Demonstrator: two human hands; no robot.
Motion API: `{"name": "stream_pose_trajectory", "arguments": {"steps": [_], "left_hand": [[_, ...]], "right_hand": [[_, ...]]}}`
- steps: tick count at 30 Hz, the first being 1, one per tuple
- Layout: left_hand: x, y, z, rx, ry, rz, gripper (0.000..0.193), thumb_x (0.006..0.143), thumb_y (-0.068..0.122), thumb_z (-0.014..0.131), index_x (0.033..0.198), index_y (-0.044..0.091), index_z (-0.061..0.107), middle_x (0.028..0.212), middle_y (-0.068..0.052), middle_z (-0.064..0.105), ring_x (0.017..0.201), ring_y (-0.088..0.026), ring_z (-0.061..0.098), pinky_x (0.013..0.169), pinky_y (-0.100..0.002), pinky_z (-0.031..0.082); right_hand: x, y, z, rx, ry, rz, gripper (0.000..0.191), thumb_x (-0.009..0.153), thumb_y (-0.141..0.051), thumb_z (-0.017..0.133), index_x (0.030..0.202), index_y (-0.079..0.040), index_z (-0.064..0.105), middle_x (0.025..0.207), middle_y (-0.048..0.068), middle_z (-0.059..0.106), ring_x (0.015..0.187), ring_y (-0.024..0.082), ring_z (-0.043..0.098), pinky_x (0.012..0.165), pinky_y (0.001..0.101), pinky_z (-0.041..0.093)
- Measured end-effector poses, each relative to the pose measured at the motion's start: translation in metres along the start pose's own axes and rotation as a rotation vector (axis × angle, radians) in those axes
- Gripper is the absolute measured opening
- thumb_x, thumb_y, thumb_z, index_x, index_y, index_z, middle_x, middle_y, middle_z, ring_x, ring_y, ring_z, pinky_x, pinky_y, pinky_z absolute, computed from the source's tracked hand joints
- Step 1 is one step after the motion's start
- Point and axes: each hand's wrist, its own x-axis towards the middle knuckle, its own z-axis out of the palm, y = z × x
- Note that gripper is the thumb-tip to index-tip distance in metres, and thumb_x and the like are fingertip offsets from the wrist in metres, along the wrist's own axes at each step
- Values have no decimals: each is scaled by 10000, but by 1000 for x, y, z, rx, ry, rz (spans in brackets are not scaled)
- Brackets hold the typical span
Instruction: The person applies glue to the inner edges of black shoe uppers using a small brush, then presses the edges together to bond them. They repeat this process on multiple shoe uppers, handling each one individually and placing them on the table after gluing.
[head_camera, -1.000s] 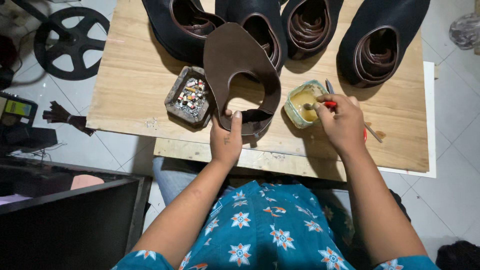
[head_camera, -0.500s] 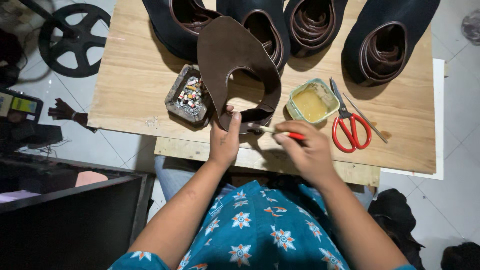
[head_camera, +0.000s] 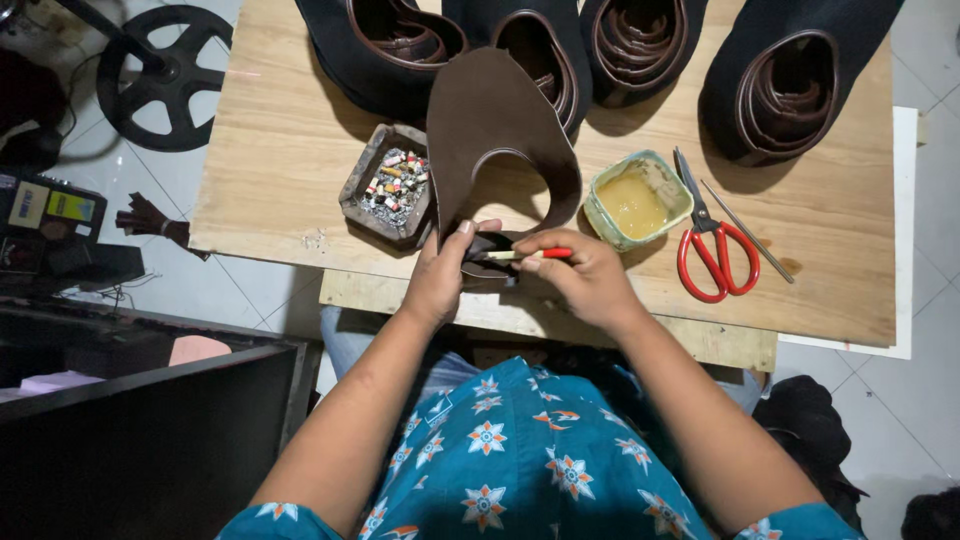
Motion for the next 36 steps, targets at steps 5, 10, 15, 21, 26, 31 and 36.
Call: {"name": "stream_pose_trajectory", "arguments": {"steps": [5, 10, 15, 21, 26, 31, 36], "left_hand": [[4, -3, -2, -130, 2, -100, 476, 1048, 325, 446, 1302, -67, 537, 1214, -180, 690, 988, -262, 712, 858, -417, 610], [5, -6, -4, -10, -4, -32, 536, 1068, 391, 431, 1325, -68, 533, 1230, -185, 705, 1059, -245, 714, 919, -382, 600], [2, -9, -5, 94, -11, 31, 517, 1074, 393, 431, 1327, -47, 530, 1213, -184, 705, 1104, -240, 699, 957, -376, 577], [3, -9, -3, 70, 11, 24, 479, 1069, 365, 449, 1307, -42, 530, 1203, -184, 705, 1119, -245, 698, 985, -382, 566], [3, -9, -6, 64, -21, 7, 473, 1075, 382, 438, 1263, -29, 580, 1184, -171, 712, 1109, -222, 695, 981, -377, 566], [0, -14, -12, 358, -24, 117, 275, 1081, 274, 598, 1128, 3, 582, 1094, -145, 658, 1012, -192, 614, 934, -351, 513], [-1, -19, -12, 401, -17, 219, 190, 965, 115, 671, 1102, 26, 575, 1092, -124, 648, 1030, -189, 610, 952, -352, 511]], "right_hand": [[2, 8, -4, 27, 3, 2, 177, 969, -54, 657, 1128, 14, 691, 1115, 104, 745, 1011, 168, 733, 920, 301, 585], [-2, 10, 3, -90, -42, -128, 151, 969, -38, 677, 1104, 23, 703, 1158, 120, 738, 1080, 184, 701, 973, 315, 550], [0, 5, -11, 9, -89, 65, 134, 963, -59, 673, 1085, -4, 684, 1102, 108, 731, 1025, 165, 707, 931, 309, 568], [-3, 2, -6, -97, -168, -116, 128, 951, -19, 688, 1078, 1, 690, 1150, 115, 732, 1095, 183, 688, 988, 310, 530], [-2, -8, -16, -250, -108, -162, 115, 934, -35, 703, 1046, -12, 691, 1116, 100, 741, 1047, 180, 719, 937, 306, 565], [-3, -9, -8, -243, 53, -220, 157, 942, -18, 691, 1094, 7, 716, 1145, 117, 736, 1050, 172, 710, 941, 299, 558], [-4, -11, -4, -151, 100, -142, 156, 948, -31, 674, 1093, 15, 711, 1132, 107, 723, 1010, 144, 711, 905, 283, 569]]}}
